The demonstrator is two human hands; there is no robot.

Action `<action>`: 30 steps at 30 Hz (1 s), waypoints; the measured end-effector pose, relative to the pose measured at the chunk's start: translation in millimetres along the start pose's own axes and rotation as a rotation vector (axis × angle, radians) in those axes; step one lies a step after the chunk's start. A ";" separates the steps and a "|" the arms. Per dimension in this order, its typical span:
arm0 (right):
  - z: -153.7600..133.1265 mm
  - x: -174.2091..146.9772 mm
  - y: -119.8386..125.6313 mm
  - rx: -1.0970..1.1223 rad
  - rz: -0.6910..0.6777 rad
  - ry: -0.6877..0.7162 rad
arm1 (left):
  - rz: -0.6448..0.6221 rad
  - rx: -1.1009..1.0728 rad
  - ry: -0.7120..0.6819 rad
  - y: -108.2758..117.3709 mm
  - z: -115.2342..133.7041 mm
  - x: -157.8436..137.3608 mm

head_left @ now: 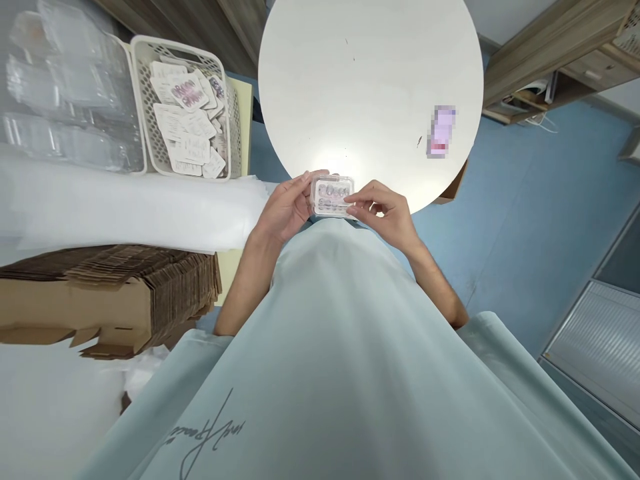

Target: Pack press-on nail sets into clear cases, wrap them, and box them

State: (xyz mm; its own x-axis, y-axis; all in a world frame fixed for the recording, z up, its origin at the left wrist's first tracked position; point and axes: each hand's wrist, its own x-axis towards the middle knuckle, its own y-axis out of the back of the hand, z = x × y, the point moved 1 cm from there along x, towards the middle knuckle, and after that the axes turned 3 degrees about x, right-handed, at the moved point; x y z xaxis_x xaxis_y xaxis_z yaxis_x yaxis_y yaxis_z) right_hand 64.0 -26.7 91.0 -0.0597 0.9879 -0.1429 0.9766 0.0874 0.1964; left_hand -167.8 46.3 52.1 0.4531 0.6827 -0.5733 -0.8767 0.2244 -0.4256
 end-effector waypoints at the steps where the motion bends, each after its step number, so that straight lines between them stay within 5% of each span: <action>1: 2.2 -2.3 -1.1 -0.001 -0.009 -0.008 | -0.003 0.010 -0.003 -0.2 1.2 -0.1; 7: 3.3 -5.7 -4.4 0.032 -0.011 -0.061 | -0.019 0.051 -0.026 0.2 6.3 1.6; 13: -4.0 -3.0 -0.3 0.146 0.147 -0.288 | -0.016 0.063 -0.038 -2.0 10.8 2.5; 18: 2.8 -1.5 -7.1 0.270 0.002 -0.451 | -0.020 0.061 -0.051 -4.5 12.6 1.7; 30: 4.0 5.4 -8.6 0.305 0.039 -0.458 | 0.057 0.340 -0.023 5.7 8.1 -20.1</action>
State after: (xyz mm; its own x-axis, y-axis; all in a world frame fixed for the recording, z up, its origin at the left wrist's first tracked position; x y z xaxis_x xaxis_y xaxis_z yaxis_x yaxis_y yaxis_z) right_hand 56.1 -22.6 84.6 0.0066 0.8272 -0.5618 0.9959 -0.0560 -0.0707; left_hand -183.2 39.5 66.8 0.4013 0.7152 -0.5722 -0.9060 0.4019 -0.1331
